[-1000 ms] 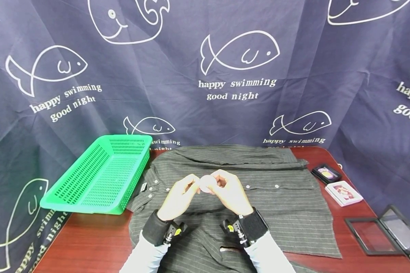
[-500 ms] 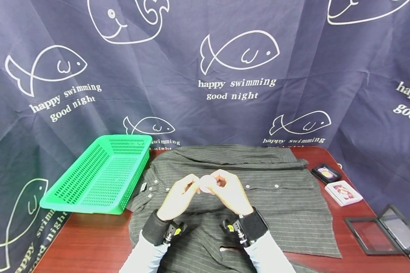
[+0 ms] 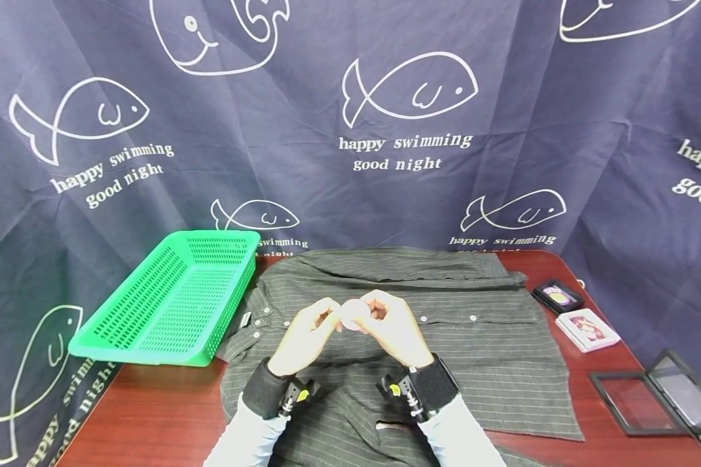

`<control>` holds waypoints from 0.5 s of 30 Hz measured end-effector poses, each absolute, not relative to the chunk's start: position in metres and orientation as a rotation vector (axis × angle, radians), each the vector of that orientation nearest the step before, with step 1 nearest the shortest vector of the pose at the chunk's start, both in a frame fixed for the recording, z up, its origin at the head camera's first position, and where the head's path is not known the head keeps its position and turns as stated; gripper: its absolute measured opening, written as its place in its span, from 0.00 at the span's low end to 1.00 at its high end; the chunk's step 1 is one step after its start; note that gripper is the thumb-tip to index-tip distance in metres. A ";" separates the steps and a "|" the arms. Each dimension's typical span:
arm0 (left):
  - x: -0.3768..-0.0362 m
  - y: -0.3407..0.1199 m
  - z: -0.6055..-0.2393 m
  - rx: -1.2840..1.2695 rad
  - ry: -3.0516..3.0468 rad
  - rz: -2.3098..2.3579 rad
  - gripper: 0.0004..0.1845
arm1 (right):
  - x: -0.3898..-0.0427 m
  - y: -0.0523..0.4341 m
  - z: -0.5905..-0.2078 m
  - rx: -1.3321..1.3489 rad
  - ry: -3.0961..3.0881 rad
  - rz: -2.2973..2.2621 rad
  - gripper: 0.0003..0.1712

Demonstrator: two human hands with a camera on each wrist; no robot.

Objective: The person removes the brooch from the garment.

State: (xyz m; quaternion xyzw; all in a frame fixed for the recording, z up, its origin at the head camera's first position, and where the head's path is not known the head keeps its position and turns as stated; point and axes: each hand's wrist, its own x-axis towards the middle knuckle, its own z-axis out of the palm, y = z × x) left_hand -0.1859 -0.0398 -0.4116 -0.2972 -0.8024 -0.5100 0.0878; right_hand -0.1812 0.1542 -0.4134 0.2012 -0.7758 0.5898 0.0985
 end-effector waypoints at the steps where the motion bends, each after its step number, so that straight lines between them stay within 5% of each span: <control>1: -0.186 -0.040 -0.412 -0.883 -2.383 -1.529 0.09 | -0.181 0.154 -0.413 0.597 -2.296 1.753 0.06; 15: -0.185 -0.039 -0.412 -0.838 -2.377 -1.555 0.08 | -0.180 0.154 -0.411 0.604 -2.306 1.758 0.08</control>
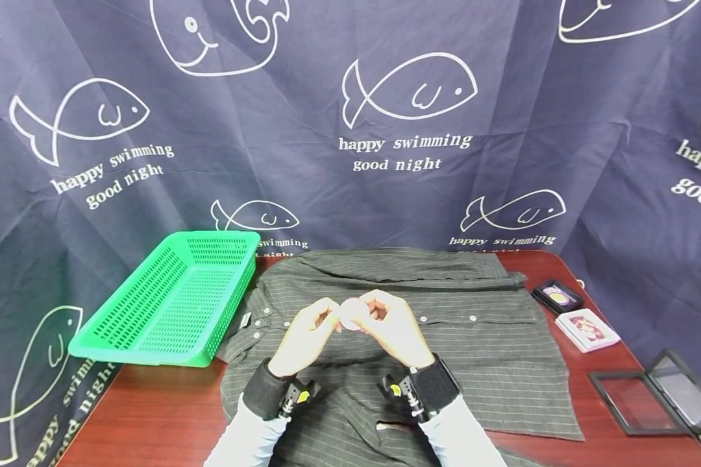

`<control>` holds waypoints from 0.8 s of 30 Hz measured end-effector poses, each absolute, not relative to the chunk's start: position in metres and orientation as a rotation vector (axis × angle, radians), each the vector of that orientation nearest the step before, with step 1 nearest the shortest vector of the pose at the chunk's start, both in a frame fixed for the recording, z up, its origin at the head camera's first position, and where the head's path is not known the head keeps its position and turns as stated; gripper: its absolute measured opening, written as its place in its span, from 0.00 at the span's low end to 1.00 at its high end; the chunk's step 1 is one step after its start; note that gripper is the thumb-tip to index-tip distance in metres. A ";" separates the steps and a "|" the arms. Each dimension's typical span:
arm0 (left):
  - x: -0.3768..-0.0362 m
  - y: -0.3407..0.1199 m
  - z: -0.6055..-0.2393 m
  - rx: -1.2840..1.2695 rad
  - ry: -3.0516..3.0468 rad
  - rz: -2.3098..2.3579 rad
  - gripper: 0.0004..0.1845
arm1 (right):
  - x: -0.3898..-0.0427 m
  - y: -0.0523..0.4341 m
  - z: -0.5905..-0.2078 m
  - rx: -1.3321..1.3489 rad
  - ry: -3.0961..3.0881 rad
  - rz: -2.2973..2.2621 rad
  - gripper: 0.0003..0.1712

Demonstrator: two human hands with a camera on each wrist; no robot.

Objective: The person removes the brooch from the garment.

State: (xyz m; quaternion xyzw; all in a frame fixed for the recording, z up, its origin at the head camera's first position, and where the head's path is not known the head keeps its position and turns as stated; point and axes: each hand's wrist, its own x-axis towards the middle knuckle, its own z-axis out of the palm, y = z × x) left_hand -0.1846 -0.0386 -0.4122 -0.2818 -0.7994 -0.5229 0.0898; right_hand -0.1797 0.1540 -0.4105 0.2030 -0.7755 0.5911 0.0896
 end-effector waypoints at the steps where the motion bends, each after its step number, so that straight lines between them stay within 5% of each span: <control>1: -0.185 -0.038 -0.412 -0.834 -2.381 -1.554 0.09 | -0.179 0.154 -0.410 0.604 -2.303 1.763 0.09; 24: -0.185 -0.043 -0.409 -0.790 -2.362 -1.610 0.08 | -0.171 0.170 -0.399 0.580 -2.211 1.625 0.13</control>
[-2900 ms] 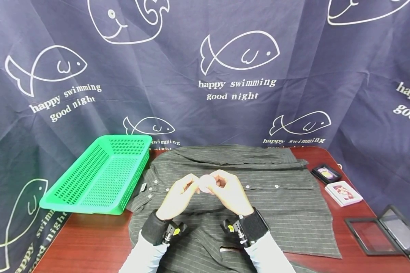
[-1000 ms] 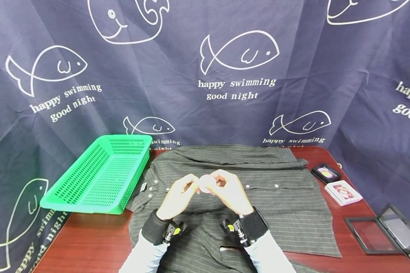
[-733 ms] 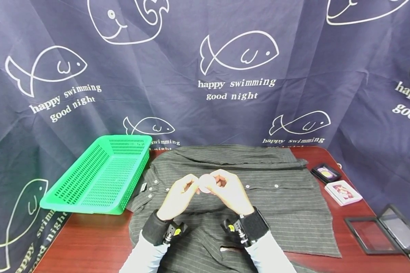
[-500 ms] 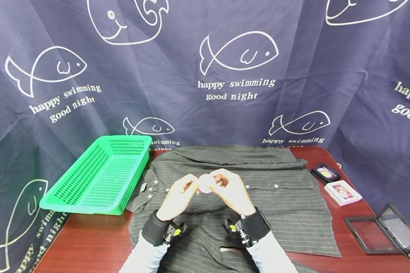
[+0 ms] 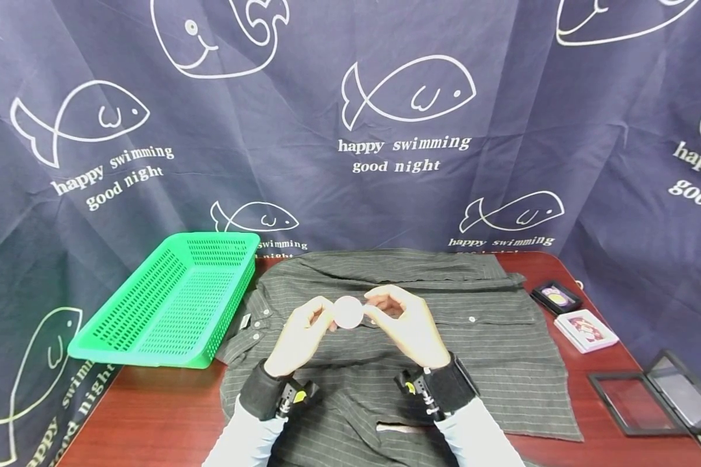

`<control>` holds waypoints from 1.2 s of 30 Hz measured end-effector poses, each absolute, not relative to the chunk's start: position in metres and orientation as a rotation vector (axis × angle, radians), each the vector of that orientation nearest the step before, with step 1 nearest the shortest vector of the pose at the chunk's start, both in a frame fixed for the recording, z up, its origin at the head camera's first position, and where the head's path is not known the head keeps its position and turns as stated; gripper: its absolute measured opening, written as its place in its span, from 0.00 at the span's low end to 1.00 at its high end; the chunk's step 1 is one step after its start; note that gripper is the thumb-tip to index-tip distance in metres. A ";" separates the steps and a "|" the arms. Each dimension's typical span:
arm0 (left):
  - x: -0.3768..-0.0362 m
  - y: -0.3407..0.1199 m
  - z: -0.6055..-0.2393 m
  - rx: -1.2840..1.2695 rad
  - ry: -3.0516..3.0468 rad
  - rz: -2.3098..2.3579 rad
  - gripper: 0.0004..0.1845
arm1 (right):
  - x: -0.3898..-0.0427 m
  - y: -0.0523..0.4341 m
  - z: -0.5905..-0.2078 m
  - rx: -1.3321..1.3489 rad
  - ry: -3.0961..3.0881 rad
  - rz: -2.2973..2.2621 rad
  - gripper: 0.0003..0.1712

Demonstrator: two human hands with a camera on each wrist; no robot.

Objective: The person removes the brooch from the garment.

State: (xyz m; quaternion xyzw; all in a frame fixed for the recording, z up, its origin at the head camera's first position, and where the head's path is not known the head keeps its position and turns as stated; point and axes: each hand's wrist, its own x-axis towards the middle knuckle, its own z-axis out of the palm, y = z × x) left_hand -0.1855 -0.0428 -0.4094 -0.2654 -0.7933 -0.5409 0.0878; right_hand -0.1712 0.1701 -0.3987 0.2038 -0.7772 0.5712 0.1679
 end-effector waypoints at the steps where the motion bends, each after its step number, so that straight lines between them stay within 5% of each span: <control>1: -0.186 -0.043 -0.409 -0.789 -2.359 -1.609 0.08 | -0.171 0.171 -0.399 0.585 -2.214 1.594 0.12; 15: -0.186 -0.045 -0.408 -0.729 -2.353 -1.662 0.09 | -0.173 0.173 -0.409 0.873 -2.096 0.936 0.23; 22: -0.187 -0.044 -0.408 -0.736 -2.371 -1.667 0.09 | -0.174 0.171 -0.410 0.973 -2.046 0.780 0.12; 36: -0.188 -0.042 -0.413 -0.726 -2.392 -1.722 0.11 | -0.169 0.166 -0.414 0.939 -2.047 0.658 0.10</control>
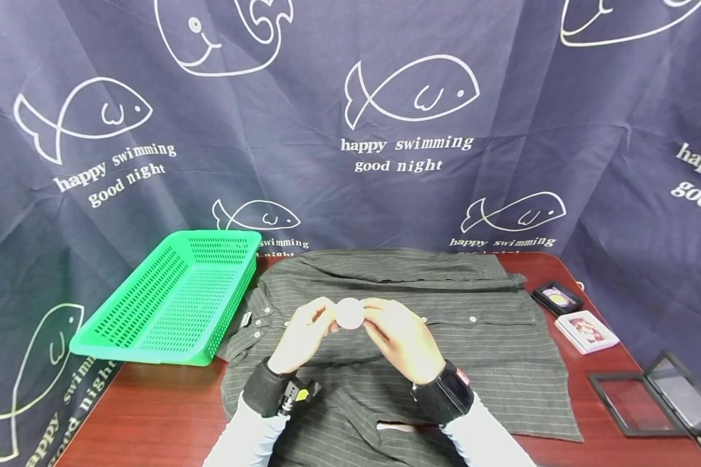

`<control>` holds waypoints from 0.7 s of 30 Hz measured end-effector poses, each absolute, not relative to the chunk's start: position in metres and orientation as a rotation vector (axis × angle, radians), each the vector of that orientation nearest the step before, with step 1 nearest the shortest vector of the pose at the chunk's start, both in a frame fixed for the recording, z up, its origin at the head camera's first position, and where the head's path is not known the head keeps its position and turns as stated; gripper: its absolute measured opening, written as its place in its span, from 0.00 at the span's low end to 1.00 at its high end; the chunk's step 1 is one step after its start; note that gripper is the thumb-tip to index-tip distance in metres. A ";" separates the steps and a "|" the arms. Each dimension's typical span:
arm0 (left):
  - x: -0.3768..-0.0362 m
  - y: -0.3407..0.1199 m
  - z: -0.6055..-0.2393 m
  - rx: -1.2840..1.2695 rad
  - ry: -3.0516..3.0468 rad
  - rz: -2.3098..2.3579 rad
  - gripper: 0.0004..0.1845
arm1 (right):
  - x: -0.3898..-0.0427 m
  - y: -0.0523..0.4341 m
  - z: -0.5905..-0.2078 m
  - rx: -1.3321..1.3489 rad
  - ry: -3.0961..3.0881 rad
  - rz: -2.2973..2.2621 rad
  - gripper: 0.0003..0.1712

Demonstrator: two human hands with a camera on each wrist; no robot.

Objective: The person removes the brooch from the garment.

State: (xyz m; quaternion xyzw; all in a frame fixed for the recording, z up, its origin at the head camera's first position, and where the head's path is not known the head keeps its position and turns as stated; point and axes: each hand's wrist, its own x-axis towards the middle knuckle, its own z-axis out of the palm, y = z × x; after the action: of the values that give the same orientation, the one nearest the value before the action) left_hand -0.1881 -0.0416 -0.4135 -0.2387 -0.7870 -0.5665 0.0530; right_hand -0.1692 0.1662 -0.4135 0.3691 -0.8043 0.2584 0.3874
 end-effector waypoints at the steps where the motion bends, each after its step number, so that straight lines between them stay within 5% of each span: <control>1: -0.188 -0.041 -0.414 -0.724 -2.396 -1.722 0.11 | -0.170 0.166 -0.414 0.943 -2.041 0.652 0.12; 21: -0.185 -0.040 -0.413 -0.772 -2.422 -1.687 0.12 | -0.169 0.169 -0.418 0.931 -1.984 0.546 0.18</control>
State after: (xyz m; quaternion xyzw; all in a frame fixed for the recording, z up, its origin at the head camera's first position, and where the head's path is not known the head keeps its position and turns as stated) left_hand -0.1852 -0.0399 -0.4132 -0.2528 -0.7931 -0.5524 0.0452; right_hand -0.1688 0.1692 -0.4178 0.3727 -0.7941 0.2184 0.4275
